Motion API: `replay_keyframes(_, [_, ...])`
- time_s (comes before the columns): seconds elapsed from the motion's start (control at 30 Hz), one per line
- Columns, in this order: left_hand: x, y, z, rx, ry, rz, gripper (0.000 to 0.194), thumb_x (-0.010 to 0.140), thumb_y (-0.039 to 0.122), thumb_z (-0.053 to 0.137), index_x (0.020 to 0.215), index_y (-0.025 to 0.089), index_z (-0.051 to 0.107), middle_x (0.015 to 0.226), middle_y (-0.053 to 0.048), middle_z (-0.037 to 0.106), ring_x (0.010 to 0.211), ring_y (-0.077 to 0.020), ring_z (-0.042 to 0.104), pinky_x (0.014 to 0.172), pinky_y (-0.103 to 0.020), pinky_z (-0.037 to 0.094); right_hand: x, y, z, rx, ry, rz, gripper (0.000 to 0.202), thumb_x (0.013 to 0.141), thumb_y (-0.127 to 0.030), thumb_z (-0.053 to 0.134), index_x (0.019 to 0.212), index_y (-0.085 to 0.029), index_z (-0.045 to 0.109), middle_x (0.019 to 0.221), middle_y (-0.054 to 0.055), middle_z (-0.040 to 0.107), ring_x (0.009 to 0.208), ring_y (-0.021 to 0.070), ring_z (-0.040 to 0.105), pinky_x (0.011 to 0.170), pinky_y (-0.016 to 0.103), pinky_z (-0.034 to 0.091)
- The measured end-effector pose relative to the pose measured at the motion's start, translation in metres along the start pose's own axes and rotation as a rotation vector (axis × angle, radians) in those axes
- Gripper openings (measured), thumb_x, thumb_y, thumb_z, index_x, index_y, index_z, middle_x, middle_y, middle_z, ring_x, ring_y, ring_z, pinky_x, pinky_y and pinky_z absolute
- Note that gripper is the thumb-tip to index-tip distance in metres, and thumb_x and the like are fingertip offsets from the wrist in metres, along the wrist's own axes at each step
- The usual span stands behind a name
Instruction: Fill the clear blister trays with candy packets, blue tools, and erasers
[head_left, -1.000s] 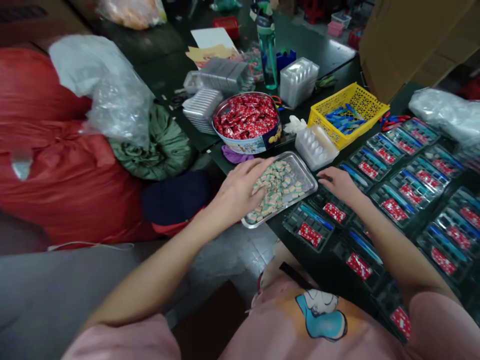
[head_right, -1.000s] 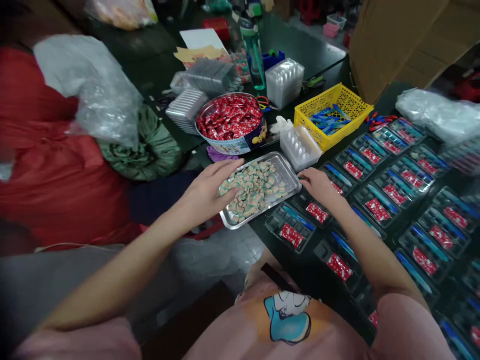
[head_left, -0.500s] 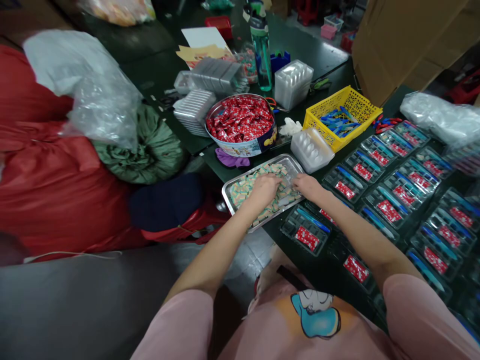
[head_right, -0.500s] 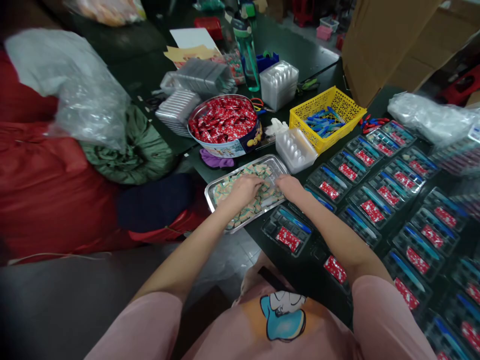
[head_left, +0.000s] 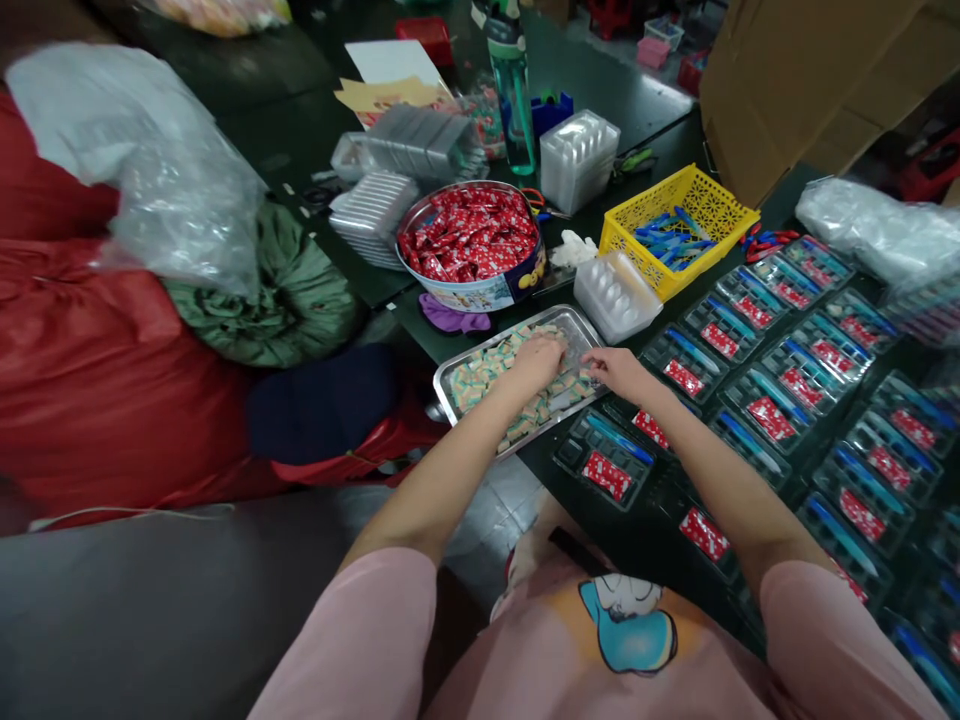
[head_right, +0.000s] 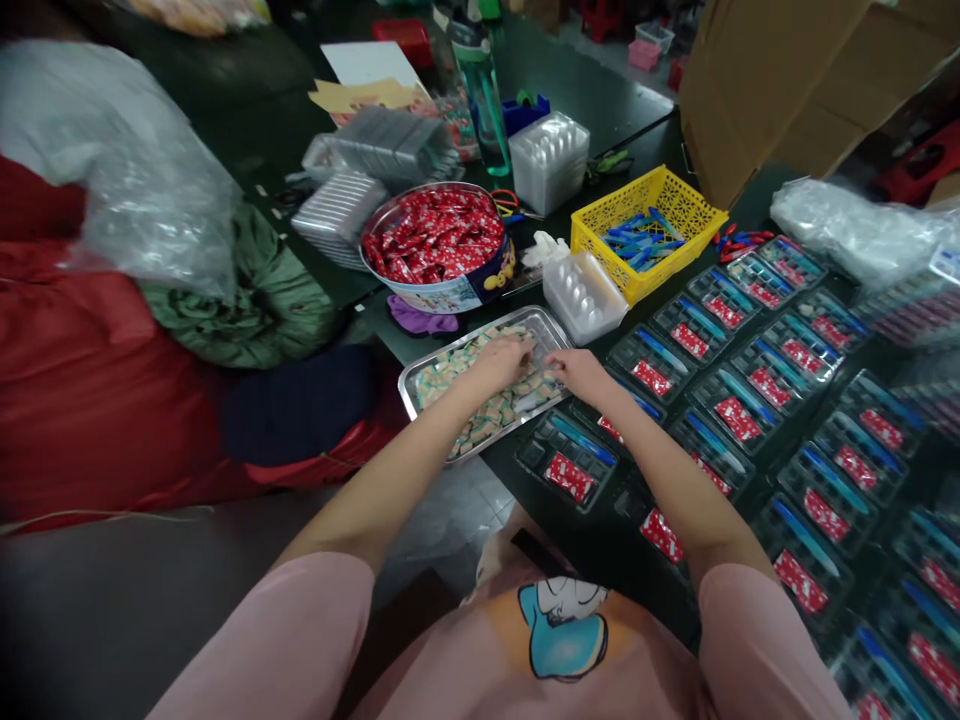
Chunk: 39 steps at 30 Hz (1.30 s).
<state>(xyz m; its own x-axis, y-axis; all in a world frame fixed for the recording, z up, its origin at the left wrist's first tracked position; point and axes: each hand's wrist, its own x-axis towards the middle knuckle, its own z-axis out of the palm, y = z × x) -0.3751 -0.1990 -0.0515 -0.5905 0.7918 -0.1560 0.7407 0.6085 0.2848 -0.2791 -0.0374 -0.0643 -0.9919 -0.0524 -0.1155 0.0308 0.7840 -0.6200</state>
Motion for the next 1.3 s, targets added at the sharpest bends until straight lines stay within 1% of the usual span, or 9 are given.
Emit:
replay_keyframes(0.1, [-0.004, 0.001, 0.000, -0.054, 0.013, -0.007, 0.018, 0.070, 0.008, 0.059, 0.084, 0.015, 0.069, 0.083, -0.010, 0.068, 0.086, -0.0226, 0.061, 0.078, -0.030, 0.043, -0.001, -0.009, 0.001, -0.014, -0.170, 0.031, 0.024, 0.082, -0.014, 0.063, 0.105, -0.015, 0.070, 0.076, 0.001, 0.069, 0.070, 0.0129, 0.060, 0.070, 0.022, 0.042])
replay_keyframes(0.17, [-0.007, -0.001, 0.001, -0.096, 0.049, -0.026, 0.022, 0.071, 0.007, 0.058, 0.088, 0.016, 0.069, 0.085, -0.008, 0.069, 0.085, -0.0219, 0.062, 0.076, -0.030, 0.044, -0.001, -0.015, 0.006, -0.074, -0.200, 0.069, 0.024, 0.082, -0.015, 0.063, 0.105, -0.015, 0.070, 0.077, 0.002, 0.069, 0.072, 0.0137, 0.062, 0.072, 0.023, 0.042])
replay_keyframes(0.3, [-0.016, -0.008, 0.000, -0.283, 0.179, -0.072, 0.028, 0.074, 0.012, 0.062, 0.099, 0.018, 0.070, 0.091, -0.006, 0.070, 0.083, -0.0202, 0.063, 0.078, -0.030, 0.046, -0.001, -0.018, 0.020, -0.134, -0.133, 0.123, 0.024, 0.080, -0.019, 0.066, 0.104, -0.016, 0.069, 0.085, 0.005, 0.069, 0.080, 0.0164, 0.062, 0.076, 0.025, 0.043])
replay_keyframes(0.4, [-0.026, -0.013, -0.002, -0.520, 0.279, -0.063, 0.022, 0.073, 0.014, 0.066, 0.093, 0.018, 0.072, 0.088, -0.004, 0.070, 0.075, -0.0168, 0.061, 0.075, -0.029, 0.047, -0.002, -0.016, 0.027, -0.152, -0.067, 0.112, 0.021, 0.076, -0.021, 0.069, 0.096, -0.016, 0.069, 0.092, 0.007, 0.067, 0.087, 0.0185, 0.060, 0.078, 0.027, 0.044])
replay_keyframes(0.47, [-0.034, -0.015, -0.003, -0.643, 0.325, -0.053, 0.017, 0.073, 0.016, 0.066, 0.089, 0.017, 0.073, 0.084, -0.003, 0.069, 0.071, -0.0150, 0.060, 0.071, -0.028, 0.047, -0.002, -0.014, 0.031, -0.124, -0.030, 0.089, 0.018, 0.073, -0.020, 0.071, 0.091, -0.016, 0.068, 0.092, 0.006, 0.065, 0.086, 0.0180, 0.059, 0.078, 0.027, 0.044])
replay_keyframes(0.67, [-0.052, -0.018, 0.004, -0.919, 0.410, -0.105, 0.020, 0.071, 0.027, 0.071, 0.088, 0.017, 0.074, 0.075, -0.003, 0.067, 0.066, -0.0138, 0.057, 0.065, -0.026, 0.046, -0.006, -0.006, 0.033, 0.143, 0.026, 0.010, 0.013, 0.070, -0.010, 0.067, 0.081, -0.016, 0.064, 0.073, -0.002, 0.062, 0.068, 0.0118, 0.055, 0.069, 0.023, 0.041])
replay_keyframes(0.9, [-0.068, -0.018, 0.013, -1.072, 0.465, -0.207, 0.020, 0.067, 0.028, 0.074, 0.084, 0.018, 0.074, 0.081, -0.003, 0.070, 0.069, -0.0142, 0.060, 0.066, -0.026, 0.048, -0.009, 0.002, 0.024, 0.475, 0.148, 0.016, 0.011, 0.071, -0.023, 0.069, 0.080, -0.017, 0.066, 0.070, -0.002, 0.062, 0.067, 0.0123, 0.056, 0.067, 0.025, 0.043])
replay_keyframes(1.13, [-0.074, -0.004, 0.014, -1.164, 0.480, -0.208, 0.022, 0.067, 0.029, 0.074, 0.085, 0.017, 0.074, 0.083, -0.004, 0.070, 0.070, -0.0144, 0.062, 0.068, -0.027, 0.049, -0.011, -0.015, 0.023, 0.828, 0.156, -0.002, 0.021, 0.068, -0.033, 0.073, 0.078, -0.017, 0.063, 0.071, -0.002, 0.062, 0.068, 0.0122, 0.055, 0.067, 0.026, 0.044])
replay_keyframes(1.3, [-0.072, 0.003, 0.020, -1.284, 0.544, -0.330, 0.023, 0.065, 0.027, 0.075, 0.085, 0.017, 0.072, 0.074, -0.001, 0.068, 0.066, -0.0134, 0.060, 0.066, -0.026, 0.049, -0.011, -0.023, 0.029, 1.002, 0.206, 0.041, 0.027, 0.066, -0.036, 0.077, 0.078, -0.018, 0.061, 0.071, -0.003, 0.061, 0.067, 0.0105, 0.054, 0.066, 0.024, 0.043])
